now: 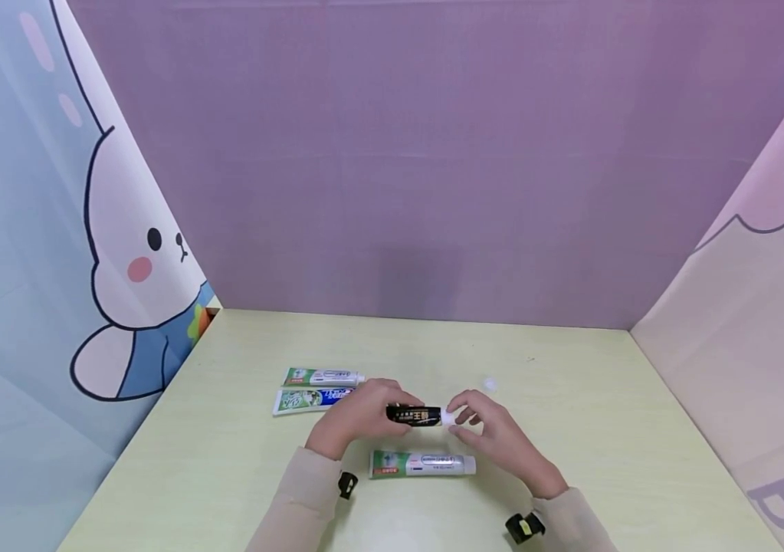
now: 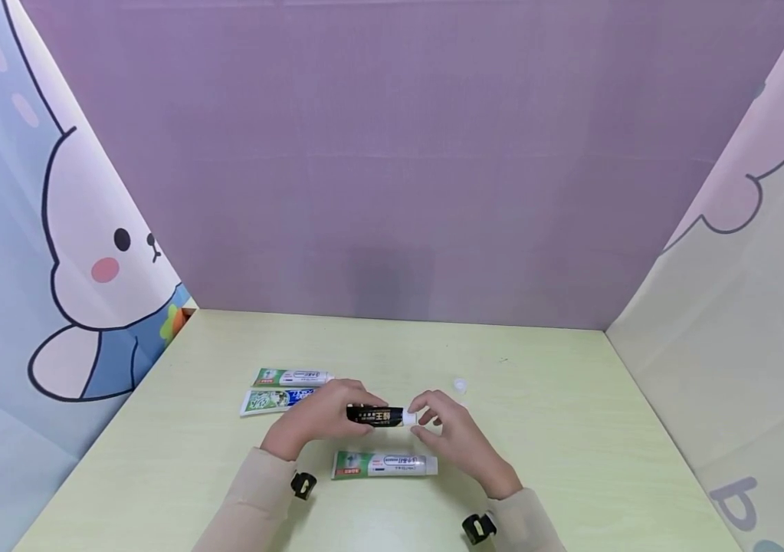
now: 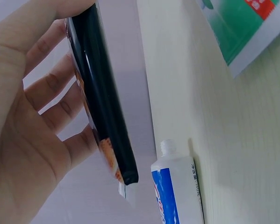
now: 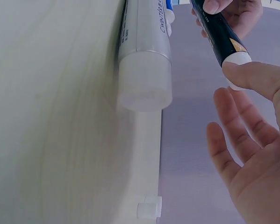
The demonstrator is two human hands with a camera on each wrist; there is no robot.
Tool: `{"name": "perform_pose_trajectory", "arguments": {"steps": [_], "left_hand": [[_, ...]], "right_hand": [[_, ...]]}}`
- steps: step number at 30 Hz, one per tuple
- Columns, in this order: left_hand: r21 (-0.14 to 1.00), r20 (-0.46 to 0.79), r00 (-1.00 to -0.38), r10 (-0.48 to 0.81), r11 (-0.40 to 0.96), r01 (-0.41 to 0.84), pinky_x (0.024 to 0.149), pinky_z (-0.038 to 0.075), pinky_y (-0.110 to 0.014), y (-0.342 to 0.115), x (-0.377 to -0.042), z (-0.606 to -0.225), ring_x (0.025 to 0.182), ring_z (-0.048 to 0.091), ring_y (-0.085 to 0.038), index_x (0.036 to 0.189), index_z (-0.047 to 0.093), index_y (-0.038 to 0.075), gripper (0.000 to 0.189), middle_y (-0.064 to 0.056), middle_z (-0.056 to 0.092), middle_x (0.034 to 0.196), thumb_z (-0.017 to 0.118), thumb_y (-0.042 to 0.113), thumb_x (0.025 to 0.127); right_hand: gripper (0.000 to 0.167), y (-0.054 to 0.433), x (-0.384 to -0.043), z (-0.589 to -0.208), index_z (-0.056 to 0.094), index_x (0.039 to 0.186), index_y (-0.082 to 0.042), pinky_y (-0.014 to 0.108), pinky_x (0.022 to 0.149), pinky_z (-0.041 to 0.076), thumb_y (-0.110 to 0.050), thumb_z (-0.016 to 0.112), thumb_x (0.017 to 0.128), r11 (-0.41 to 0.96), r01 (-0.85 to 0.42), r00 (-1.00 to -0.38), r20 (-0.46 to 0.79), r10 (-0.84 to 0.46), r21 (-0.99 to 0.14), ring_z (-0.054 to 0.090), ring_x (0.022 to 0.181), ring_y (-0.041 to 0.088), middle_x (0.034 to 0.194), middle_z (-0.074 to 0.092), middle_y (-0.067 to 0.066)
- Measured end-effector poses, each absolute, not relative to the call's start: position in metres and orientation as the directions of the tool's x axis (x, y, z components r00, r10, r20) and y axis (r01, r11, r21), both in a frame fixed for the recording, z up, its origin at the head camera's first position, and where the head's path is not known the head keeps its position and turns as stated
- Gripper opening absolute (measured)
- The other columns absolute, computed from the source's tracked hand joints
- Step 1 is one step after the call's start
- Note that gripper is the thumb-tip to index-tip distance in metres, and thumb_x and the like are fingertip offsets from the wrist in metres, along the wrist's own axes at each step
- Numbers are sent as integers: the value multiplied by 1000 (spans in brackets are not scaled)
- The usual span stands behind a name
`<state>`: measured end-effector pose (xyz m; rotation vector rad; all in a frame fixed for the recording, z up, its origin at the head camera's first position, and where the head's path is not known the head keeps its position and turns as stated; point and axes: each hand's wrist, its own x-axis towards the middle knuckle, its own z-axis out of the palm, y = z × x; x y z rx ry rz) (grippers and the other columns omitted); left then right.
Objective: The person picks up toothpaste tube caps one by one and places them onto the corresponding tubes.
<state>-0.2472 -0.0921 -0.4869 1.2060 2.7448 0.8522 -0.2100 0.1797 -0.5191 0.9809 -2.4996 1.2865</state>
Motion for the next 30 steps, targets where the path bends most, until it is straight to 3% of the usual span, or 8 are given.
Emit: {"name": "perform_pose_trajectory", "arguments": {"steps": [18, 22, 26, 30], "left_hand": [[500, 207, -684, 699, 525, 688, 79, 50, -20, -92, -244, -483, 83, 59, 0, 115, 77, 24, 37, 15, 69, 99, 81, 14, 80], [500, 211, -681, 701, 521, 692, 79, 50, -20, -92, -245, -483, 83, 58, 0, 115, 77, 24, 36, 16, 69, 99, 81, 14, 80], [501, 213, -678, 704, 517, 694, 79, 50, -20, -92, -245, -483, 83, 58, 0, 115, 77, 24, 36, 16, 69, 99, 80, 14, 81], [498, 213, -675, 706, 516, 697, 79, 49, -20, -91, -245, -484, 83, 58, 0, 115, 77, 24, 36, 17, 69, 99, 80, 14, 81]], "right_hand": [[23, 180, -205, -511, 62, 117, -12, 31, 72, 55, -16, 70, 96, 446, -550, -817, 343, -464, -706, 64, 80, 11, 96, 69, -5], [22, 180, -205, -512, 63, 118, -9, 30, 73, 55, -21, 65, 99, 452, -534, -825, 324, -463, -714, 64, 81, 11, 94, 70, 0], [23, 180, -203, -511, 64, 117, -9, 28, 69, 54, -26, 60, 103, 455, -481, -849, 268, -456, -750, 65, 78, 20, 93, 70, 8], [20, 179, -202, -510, 65, 110, -13, 28, 68, 54, -29, 54, 105, 461, -447, -865, 242, -439, -767, 67, 81, 28, 92, 70, 8]]}}
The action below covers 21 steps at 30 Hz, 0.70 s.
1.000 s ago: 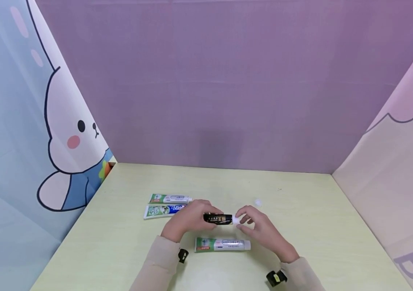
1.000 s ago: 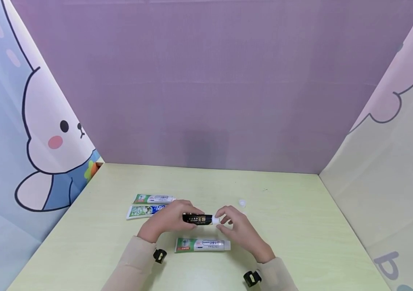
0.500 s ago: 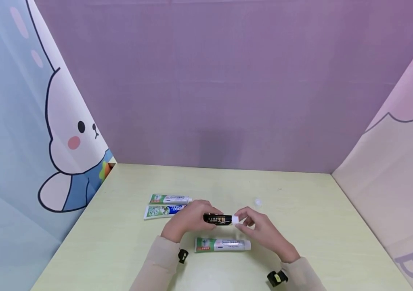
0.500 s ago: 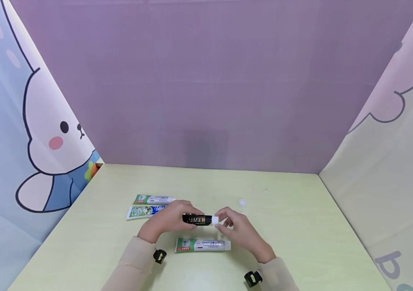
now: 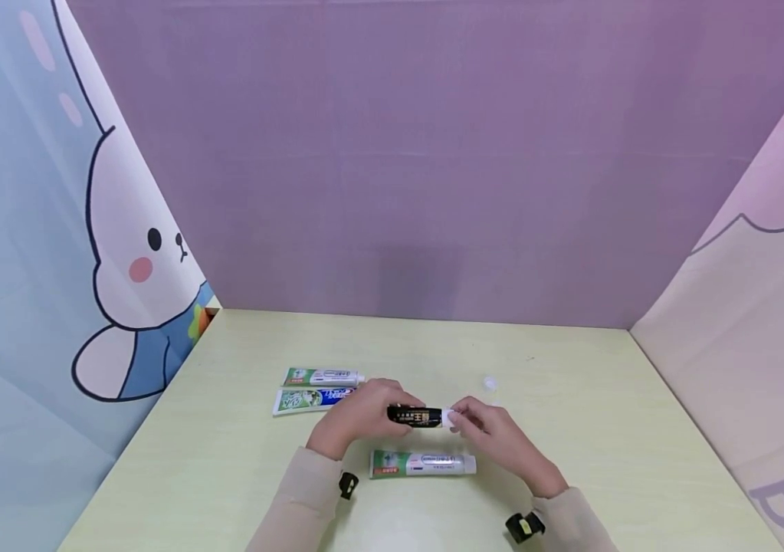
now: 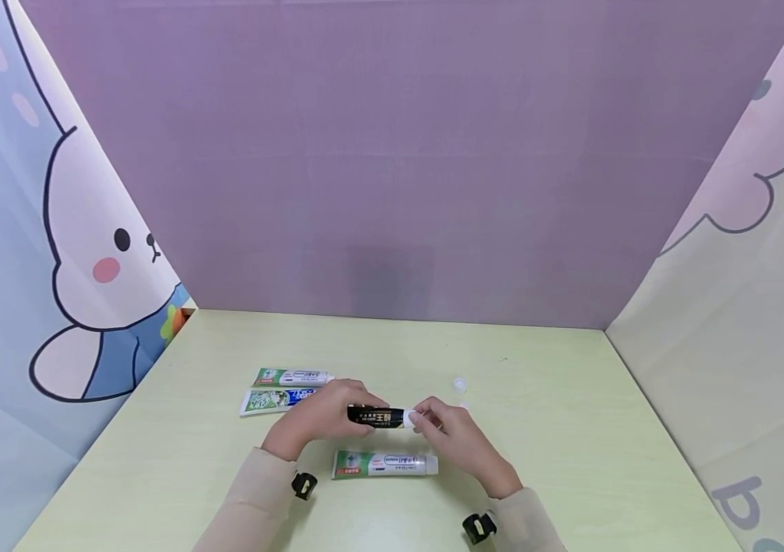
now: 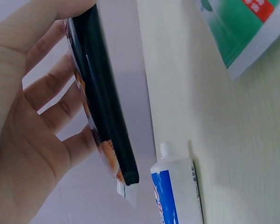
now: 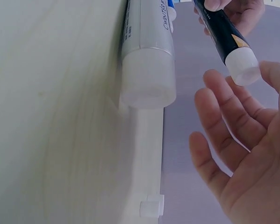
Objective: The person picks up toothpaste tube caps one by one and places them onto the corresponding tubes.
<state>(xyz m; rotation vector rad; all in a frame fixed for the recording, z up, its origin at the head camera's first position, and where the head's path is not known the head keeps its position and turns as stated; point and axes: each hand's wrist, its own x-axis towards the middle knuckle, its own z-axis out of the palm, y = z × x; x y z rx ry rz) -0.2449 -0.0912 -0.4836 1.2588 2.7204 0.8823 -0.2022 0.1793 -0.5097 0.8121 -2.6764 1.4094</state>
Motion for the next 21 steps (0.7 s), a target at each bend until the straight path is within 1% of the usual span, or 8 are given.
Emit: {"name": "perform_pose_trajectory", "arguments": {"steps": [3, 6, 10, 12, 15, 18, 21], "left_hand": [[496, 214, -673, 708, 515, 699, 79, 49, -19, -91, -245, -484, 82, 58, 0, 115, 77, 24, 36, 17, 69, 99, 80, 14, 81], [496, 215, -673, 708, 515, 700, 78, 49, -19, -91, -245, -486, 82, 58, 0, 115, 77, 24, 36, 16, 69, 99, 80, 14, 81], [491, 218, -674, 706, 518, 701, 79, 49, -19, -91, -246, -487, 82, 58, 0, 116, 77, 24, 36, 16, 69, 99, 80, 15, 81], [491, 216, -679, 702, 523, 697, 79, 49, -19, -92, -246, -487, 83, 58, 0, 116, 77, 24, 36, 16, 69, 99, 81, 15, 81], [491, 206, -687, 697, 534, 688, 80, 50, -20, -92, -246, -487, 84, 58, 0, 116, 77, 24, 36, 16, 69, 99, 82, 17, 81], [492, 193, -695, 693, 545, 679, 80, 50, -20, -92, -245, -487, 84, 58, 0, 117, 77, 25, 36, 16, 69, 99, 82, 18, 82], [490, 185, -700, 690, 553, 674, 80, 50, -21, -91, -244, -487, 84, 58, 0, 117, 77, 25, 36, 16, 69, 99, 82, 19, 82]], "right_hand": [[20, 178, -203, -511, 65, 106, -14, 29, 70, 54, -28, 51, 107, 456, -455, -863, 252, -438, -765, 68, 84, 28, 91, 71, 7], [20, 178, -203, -511, 65, 105, -15, 30, 69, 54, -27, 50, 107, 460, -461, -859, 252, -445, -759, 66, 81, 23, 90, 70, 7], [26, 178, -204, -513, 65, 102, -16, 31, 72, 53, -31, 45, 109, 500, -435, -873, 213, -439, -749, 65, 83, 18, 90, 70, 6], [29, 178, -204, -513, 65, 102, -16, 33, 74, 52, -33, 42, 109, 515, -417, -880, 191, -435, -749, 65, 85, 20, 91, 70, 5], [29, 179, -205, -514, 63, 108, -16, 35, 77, 52, -35, 42, 109, 518, -398, -886, 171, -430, -757, 65, 89, 24, 96, 69, 6], [27, 179, -205, -515, 61, 118, -14, 36, 81, 52, -35, 46, 108, 507, -400, -885, 177, -432, -764, 65, 92, 25, 102, 68, 8], [31, 179, -205, -515, 58, 125, -10, 36, 82, 53, -34, 51, 106, 499, -421, -876, 197, -440, -757, 66, 94, 25, 106, 68, 7]]}}
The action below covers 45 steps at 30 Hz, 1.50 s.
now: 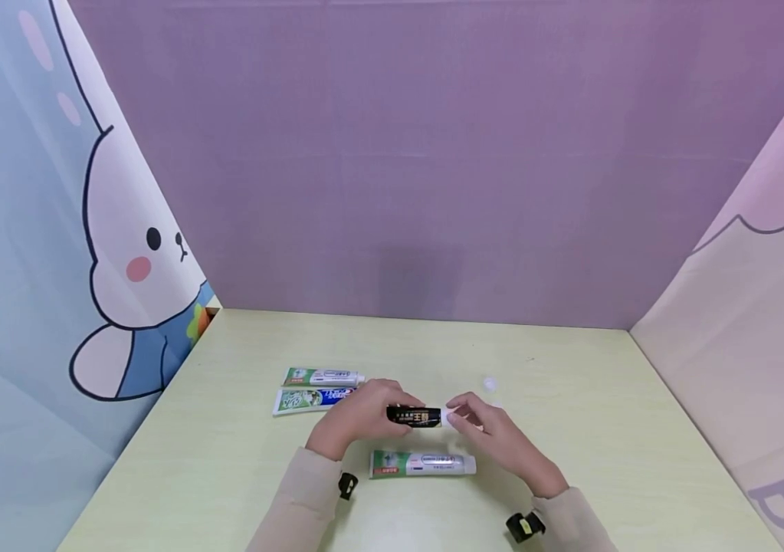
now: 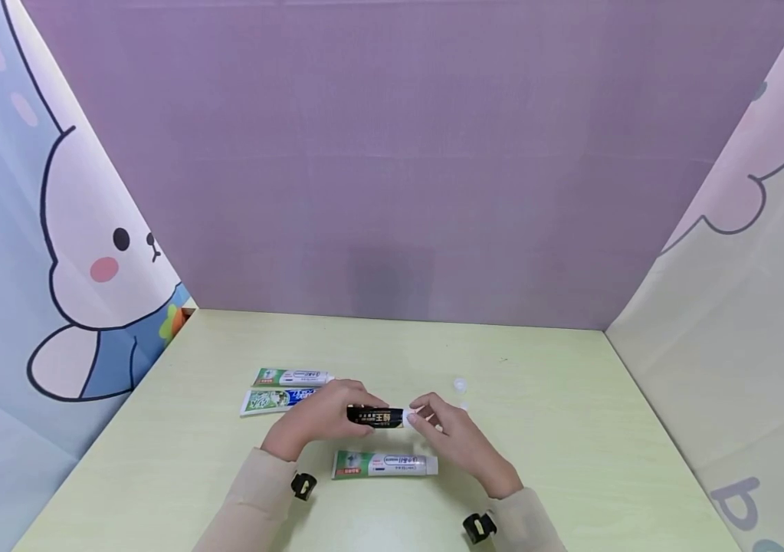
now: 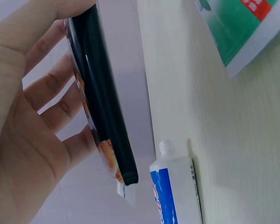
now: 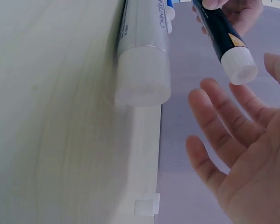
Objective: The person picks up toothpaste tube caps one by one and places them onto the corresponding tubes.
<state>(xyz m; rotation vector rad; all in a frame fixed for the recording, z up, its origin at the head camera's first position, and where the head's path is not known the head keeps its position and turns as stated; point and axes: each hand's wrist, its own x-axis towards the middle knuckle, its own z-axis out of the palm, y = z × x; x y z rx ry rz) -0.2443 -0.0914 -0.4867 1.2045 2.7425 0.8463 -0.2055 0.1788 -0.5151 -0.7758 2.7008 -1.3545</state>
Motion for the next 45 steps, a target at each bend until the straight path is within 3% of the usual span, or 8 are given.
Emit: {"name": "perform_pose_trajectory", "arguments": {"steps": [5, 11, 16, 22, 31, 40, 45], "left_hand": [[491, 185, -703, 686, 555, 671, 80, 50, -21, -92, -245, -489, 84, 58, 0, 117, 77, 25, 36, 16, 69, 99, 82, 18, 82], [486, 207, -694, 690, 543, 685, 80, 50, -21, -93, -247, -491, 83, 58, 0, 115, 77, 24, 35, 15, 69, 99, 82, 17, 82], [485, 210, -689, 694, 538, 689, 79, 50, -21, -93, -248, -492, 83, 58, 0, 115, 78, 24, 34, 16, 69, 98, 81, 17, 82], [496, 205, -688, 696, 532, 686, 79, 50, -20, -92, -247, -491, 82, 58, 0, 114, 78, 25, 34, 18, 68, 97, 81, 16, 82], [501, 211, -683, 700, 522, 690, 79, 50, -20, -91, -246, -489, 83, 58, 1, 114, 78, 25, 34, 18, 69, 98, 80, 15, 82], [506, 211, -679, 703, 516, 691, 80, 50, -21, -91, -247, -489, 83, 58, 0, 114, 78, 26, 34, 20, 69, 99, 80, 14, 82], [508, 196, -690, 697, 530, 679, 80, 50, -22, -90, -246, -489, 83, 58, 0, 115, 77, 27, 35, 19, 68, 98, 81, 15, 82]], "right_hand": [[34, 177, -206, -517, 55, 131, -15, 34, 81, 53, -32, 61, 101, 465, -459, -856, 236, -460, -757, 66, 93, 18, 112, 66, 3], [38, 176, -208, -518, 55, 130, -18, 44, 83, 53, -25, 71, 96, 404, -523, -823, 320, -470, -750, 65, 94, 16, 124, 63, 9], [33, 175, -209, -521, 59, 122, -18, 45, 79, 54, -16, 74, 92, 390, -557, -806, 363, -468, -733, 66, 91, 17, 118, 65, 1], [29, 176, -210, -521, 61, 115, -19, 39, 80, 55, -13, 75, 91, 407, -540, -816, 341, -466, -736, 66, 89, 14, 109, 65, -6], [25, 177, -207, -518, 62, 115, -19, 33, 74, 55, -19, 74, 93, 450, -516, -836, 312, -452, -729, 65, 83, 12, 102, 67, -8], [20, 177, -205, -515, 65, 114, -14, 32, 73, 54, -26, 66, 98, 442, -501, -839, 293, -458, -745, 64, 81, 14, 97, 70, -3], [19, 176, -204, -514, 65, 111, -11, 29, 72, 54, -26, 61, 101, 447, -492, -841, 276, -466, -747, 65, 81, 22, 96, 70, 6]]}}
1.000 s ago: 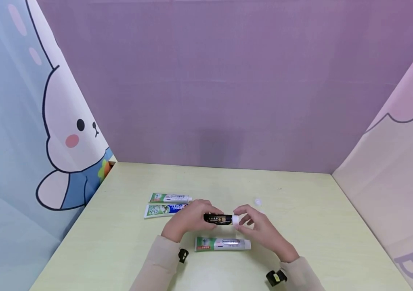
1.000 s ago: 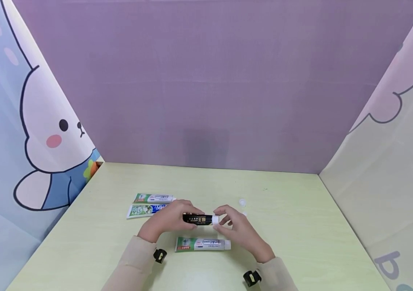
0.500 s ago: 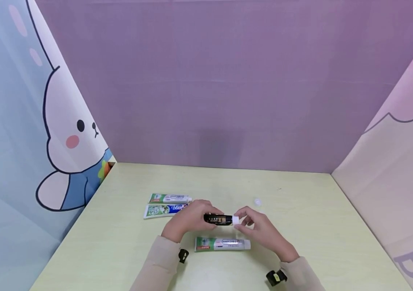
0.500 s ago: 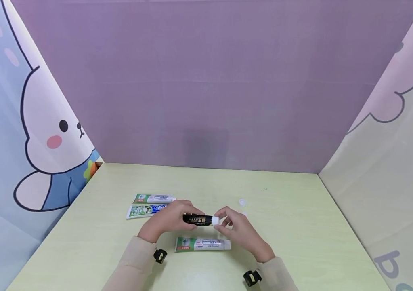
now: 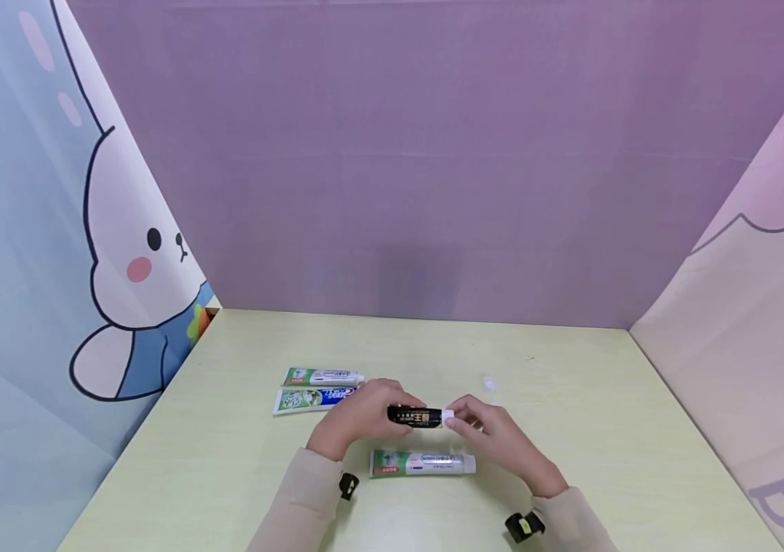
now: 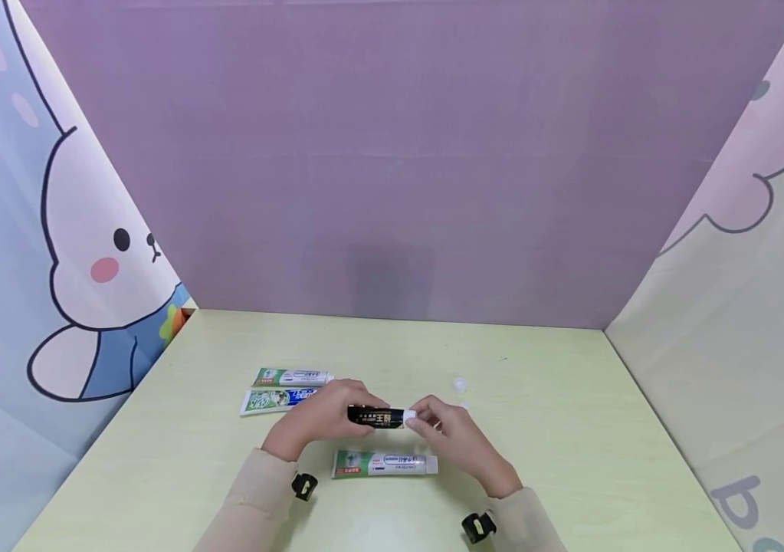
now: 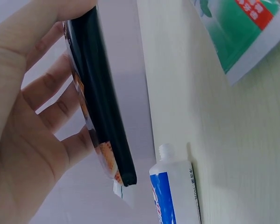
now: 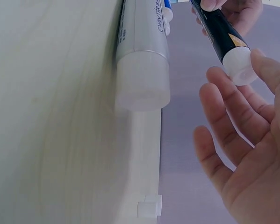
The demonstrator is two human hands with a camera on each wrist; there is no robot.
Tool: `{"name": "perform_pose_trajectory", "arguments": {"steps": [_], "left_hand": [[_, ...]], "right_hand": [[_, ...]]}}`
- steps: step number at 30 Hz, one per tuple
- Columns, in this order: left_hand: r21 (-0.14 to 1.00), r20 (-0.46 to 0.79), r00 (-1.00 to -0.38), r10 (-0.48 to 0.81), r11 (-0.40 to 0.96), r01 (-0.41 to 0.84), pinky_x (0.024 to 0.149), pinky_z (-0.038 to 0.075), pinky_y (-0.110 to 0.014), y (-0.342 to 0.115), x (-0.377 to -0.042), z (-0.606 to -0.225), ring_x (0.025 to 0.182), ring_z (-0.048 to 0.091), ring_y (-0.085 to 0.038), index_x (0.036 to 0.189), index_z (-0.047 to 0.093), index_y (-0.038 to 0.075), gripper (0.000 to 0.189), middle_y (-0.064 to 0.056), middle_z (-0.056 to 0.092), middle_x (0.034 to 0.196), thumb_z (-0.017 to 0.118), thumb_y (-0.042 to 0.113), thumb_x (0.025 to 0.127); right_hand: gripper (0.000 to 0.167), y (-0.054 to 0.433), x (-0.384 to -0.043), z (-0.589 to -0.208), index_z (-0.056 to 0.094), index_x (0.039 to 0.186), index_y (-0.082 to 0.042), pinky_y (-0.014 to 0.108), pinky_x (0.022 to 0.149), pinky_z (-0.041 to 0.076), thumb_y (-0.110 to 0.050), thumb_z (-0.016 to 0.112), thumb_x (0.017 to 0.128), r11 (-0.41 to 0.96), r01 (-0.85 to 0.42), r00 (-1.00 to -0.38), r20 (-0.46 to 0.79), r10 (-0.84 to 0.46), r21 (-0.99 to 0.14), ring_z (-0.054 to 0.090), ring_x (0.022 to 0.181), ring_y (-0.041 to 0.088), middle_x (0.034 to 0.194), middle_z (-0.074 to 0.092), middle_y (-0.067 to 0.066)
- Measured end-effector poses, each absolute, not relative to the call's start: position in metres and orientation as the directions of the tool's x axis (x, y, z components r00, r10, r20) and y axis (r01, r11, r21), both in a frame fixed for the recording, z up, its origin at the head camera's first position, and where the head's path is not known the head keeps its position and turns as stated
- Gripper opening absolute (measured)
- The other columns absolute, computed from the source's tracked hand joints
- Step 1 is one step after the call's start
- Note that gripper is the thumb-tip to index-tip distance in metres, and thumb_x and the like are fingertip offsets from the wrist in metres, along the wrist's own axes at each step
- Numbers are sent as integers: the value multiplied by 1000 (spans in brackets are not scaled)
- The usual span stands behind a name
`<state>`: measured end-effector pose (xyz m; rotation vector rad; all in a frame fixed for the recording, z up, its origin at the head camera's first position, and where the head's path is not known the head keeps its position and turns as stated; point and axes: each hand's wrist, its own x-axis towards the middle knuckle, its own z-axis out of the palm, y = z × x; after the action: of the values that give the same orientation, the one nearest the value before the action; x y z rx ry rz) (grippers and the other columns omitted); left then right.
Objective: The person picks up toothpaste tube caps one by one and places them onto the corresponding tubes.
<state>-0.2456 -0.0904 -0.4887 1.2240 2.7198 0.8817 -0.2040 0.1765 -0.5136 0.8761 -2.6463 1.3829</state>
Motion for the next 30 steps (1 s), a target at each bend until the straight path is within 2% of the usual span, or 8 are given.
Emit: {"name": "perform_pose_trajectory", "arguments": {"steps": [4, 9, 11, 16, 20, 26, 30], "left_hand": [[507, 201, -688, 697, 527, 682, 78, 50, -21, -90, -245, -489, 82, 58, 0, 115, 77, 27, 37, 19, 67, 97, 81, 14, 81], [481, 214, -678, 703, 528, 700, 77, 49, -20, -89, -246, -490, 81, 57, 0, 114, 77, 28, 37, 19, 67, 96, 81, 14, 80], [468, 220, -677, 703, 533, 705, 76, 48, -20, -89, -246, -490, 80, 56, 0, 114, 77, 28, 37, 20, 67, 95, 81, 14, 80], [449, 240, -668, 704, 530, 719, 76, 48, -20, -89, -246, -489, 80, 56, 0, 112, 78, 28, 37, 20, 67, 95, 80, 12, 79], [455, 243, -668, 703, 526, 719, 76, 48, -20, -90, -247, -490, 81, 56, 0, 112, 78, 28, 37, 20, 67, 94, 80, 11, 79], [459, 233, -677, 698, 535, 710, 78, 49, -21, -90, -249, -493, 82, 56, 1, 113, 78, 29, 38, 20, 67, 95, 81, 13, 78], [464, 235, -672, 702, 526, 712, 80, 49, -22, -90, -250, -495, 83, 57, 1, 113, 77, 30, 38, 21, 66, 95, 80, 14, 79]], "right_hand": [[20, 176, -205, -514, 64, 109, -11, 29, 74, 54, -29, 56, 104, 465, -470, -849, 240, -470, -750, 67, 85, 27, 96, 70, 5], [24, 176, -206, -515, 63, 109, -12, 32, 80, 55, -32, 51, 106, 492, -451, -855, 203, -476, -744, 70, 90, 18, 100, 72, 4], [24, 175, -206, -515, 63, 108, -12, 32, 79, 55, -32, 51, 106, 494, -450, -857, 204, -473, -744, 70, 89, 18, 100, 72, 5], [21, 175, -206, -517, 65, 108, -14, 29, 73, 54, -31, 55, 104, 486, -450, -865, 230, -447, -749, 67, 82, 26, 94, 70, 6], [22, 175, -207, -521, 64, 116, -14, 30, 74, 54, -30, 62, 101, 467, -464, -861, 259, -437, -753, 65, 84, 19, 96, 70, 0], [41, 174, -211, -526, 60, 129, -7, 33, 78, 54, -25, 72, 94, 421, -513, -827, 300, -476, -748, 64, 87, 12, 99, 69, -5], [34, 172, -212, -528, 66, 126, -15, 33, 78, 53, -26, 72, 94, 420, -510, -829, 299, -472, -751, 63, 86, 11, 98, 70, -6]]}}
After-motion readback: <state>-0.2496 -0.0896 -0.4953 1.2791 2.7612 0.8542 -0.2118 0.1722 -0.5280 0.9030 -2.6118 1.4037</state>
